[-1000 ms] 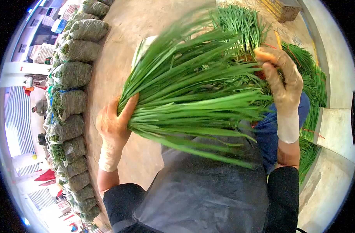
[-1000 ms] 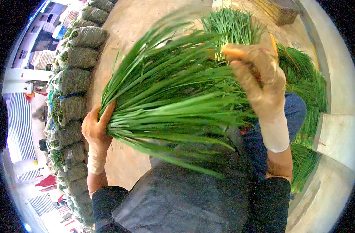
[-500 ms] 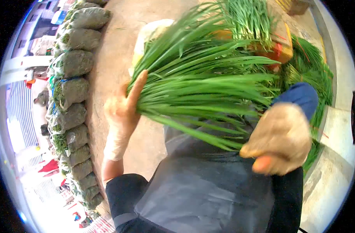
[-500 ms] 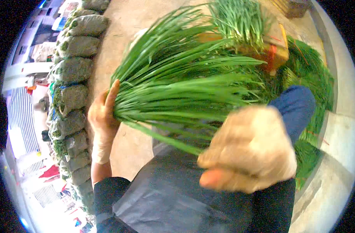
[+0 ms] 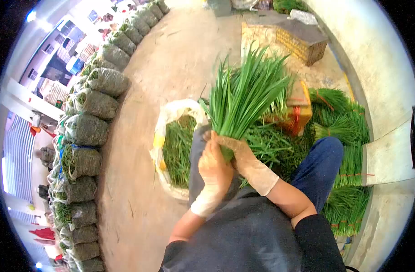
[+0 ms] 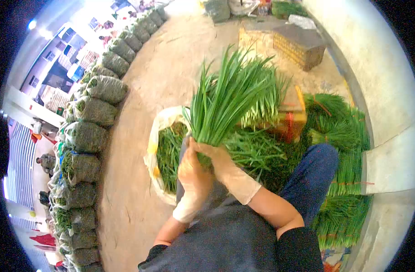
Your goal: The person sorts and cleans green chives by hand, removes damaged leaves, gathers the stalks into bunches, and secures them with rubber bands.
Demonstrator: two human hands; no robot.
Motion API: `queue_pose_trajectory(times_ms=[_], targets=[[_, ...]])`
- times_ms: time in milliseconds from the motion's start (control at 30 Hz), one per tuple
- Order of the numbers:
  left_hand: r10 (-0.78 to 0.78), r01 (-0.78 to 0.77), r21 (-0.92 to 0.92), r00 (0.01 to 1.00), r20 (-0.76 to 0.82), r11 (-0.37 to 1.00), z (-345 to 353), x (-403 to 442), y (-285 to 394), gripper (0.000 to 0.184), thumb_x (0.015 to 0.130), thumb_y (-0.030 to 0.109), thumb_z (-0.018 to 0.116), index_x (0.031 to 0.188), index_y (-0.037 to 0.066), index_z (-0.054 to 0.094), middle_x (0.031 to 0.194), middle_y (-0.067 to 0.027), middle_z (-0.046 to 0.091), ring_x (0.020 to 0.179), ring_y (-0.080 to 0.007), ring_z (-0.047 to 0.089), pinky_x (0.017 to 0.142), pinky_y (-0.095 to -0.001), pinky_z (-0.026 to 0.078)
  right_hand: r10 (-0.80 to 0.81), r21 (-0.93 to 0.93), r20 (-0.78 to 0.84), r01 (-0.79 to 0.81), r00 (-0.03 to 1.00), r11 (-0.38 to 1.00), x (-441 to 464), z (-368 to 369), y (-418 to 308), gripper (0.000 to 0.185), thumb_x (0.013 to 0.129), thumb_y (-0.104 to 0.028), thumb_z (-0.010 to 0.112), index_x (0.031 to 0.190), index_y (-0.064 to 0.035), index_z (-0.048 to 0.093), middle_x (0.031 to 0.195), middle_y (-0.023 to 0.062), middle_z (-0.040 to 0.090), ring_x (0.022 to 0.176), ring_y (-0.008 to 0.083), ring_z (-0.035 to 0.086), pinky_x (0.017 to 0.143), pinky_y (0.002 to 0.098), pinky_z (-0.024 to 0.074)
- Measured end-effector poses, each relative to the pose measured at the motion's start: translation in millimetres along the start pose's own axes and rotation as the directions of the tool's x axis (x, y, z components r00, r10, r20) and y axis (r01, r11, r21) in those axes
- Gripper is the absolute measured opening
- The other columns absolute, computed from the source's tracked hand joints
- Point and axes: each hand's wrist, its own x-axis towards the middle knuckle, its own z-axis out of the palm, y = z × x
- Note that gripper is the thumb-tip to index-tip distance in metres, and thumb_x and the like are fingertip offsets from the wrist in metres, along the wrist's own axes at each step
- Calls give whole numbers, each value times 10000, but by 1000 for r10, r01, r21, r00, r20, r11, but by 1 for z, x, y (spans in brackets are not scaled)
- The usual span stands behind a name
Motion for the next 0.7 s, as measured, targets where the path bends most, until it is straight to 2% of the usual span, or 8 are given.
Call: queue_pose_trajectory(times_ms=[167, 233, 300, 367, 433, 500, 633, 700], targets=[[95, 24, -329, 935, 341, 944, -40, 14, -2, 807, 685, 203, 768, 1367, 1, 385, 1211, -234, 510, 1129, -365, 482, 940, -418, 411, 2, -207, 70, 12, 998, 978, 5, -43, -17, 455, 702, -161, 781, 1097, -23, 604, 993, 80, 663, 918, 227, 635, 835, 364, 521], [-105, 242, -322, 915, 390, 915, -47, 14, -3, 831, 669, 318, 813, 1321, -10, 416, 1166, -220, 521, 1118, -369, 464, 962, -460, 376, -30, -219, 234, 83, 972, 972, -7, -49, -21, 466, 688, -135, 788, 1101, -24, 602, 1054, 75, 646, 923, 217, 631, 853, 356, 508], [-205, 303, -239, 909, 363, 923, -38, 21, -11, 821, 658, 335, 829, 1294, -11, 442, 1252, -181, 514, 1198, -307, 448, 1015, -430, 355, 31, -456, 151, 42, 988, 889, -14, -48, -27, 522, 671, -140, 806, 1135, -21, 596, 1056, 79, 647, 935, 206, 629, 857, 343, 497], [75, 494, -794, 831, 551, 354, -3, 17, -38, 806, 651, 366, 840, 1270, 0, 477, 1288, -117, 519, 1200, -237, 468, 1029, -401, 357, 142, -667, 316, 113, 938, 737, -29, -38, -39, 575, 698, -173, 785, 1217, -45, 574, 1180, 60, 623, 1083, 191, 569, 943, 339, 450], [128, 609, -757, 753, 645, 234, 16, 11, -53, 825, 635, 348, 855, 1289, 13, 481, 1325, -102, 503, 1159, -209, 503, 1010, -384, 389, -15, -625, 510, 382, 860, 681, -34, -50, -32, 573, 690, -147, 788, 1200, -2, 572, 965, 98, 668, 939, 203, 629, 836, 338, 499], [286, 620, -784, 755, 590, -18, 23, 11, -47, 845, 616, 313, 860, 1309, 15, 480, 1296, -107, 535, 1144, -216, 526, 987, -373, 418, 520, -533, 550, -204, 653, 821, -34, -55, -33, 573, 717, -150, 774, 1212, 30, 550, 992, 117, 660, 935, 217, 632, 830, 345, 504], [352, 613, -742, 781, 516, -273, 7, 22, -6, 766, 615, 263, 834, 1274, 11, 535, 1188, -108, 619, 1094, -224, 580, 945, -361, 458, 595, -550, 636, -252, 491, 796, -21, -78, -33, 615, 733, -176, 775, 1241, 60, 519, 996, 135, 657, 922, 232, 633, 825, 346, 504], [355, 661, -737, 729, 585, -144, 3, 19, -3, 641, 633, 232, 807, 1196, 14, 594, 1122, -107, 646, 1026, -225, 611, 924, -355, 464, 562, -544, 673, -192, 482, 817, -19, -98, -28, 633, 738, -178, 776, 1268, 43, 509, 1069, 131, 643, 953, 227, 623, 844, 342, 495]])
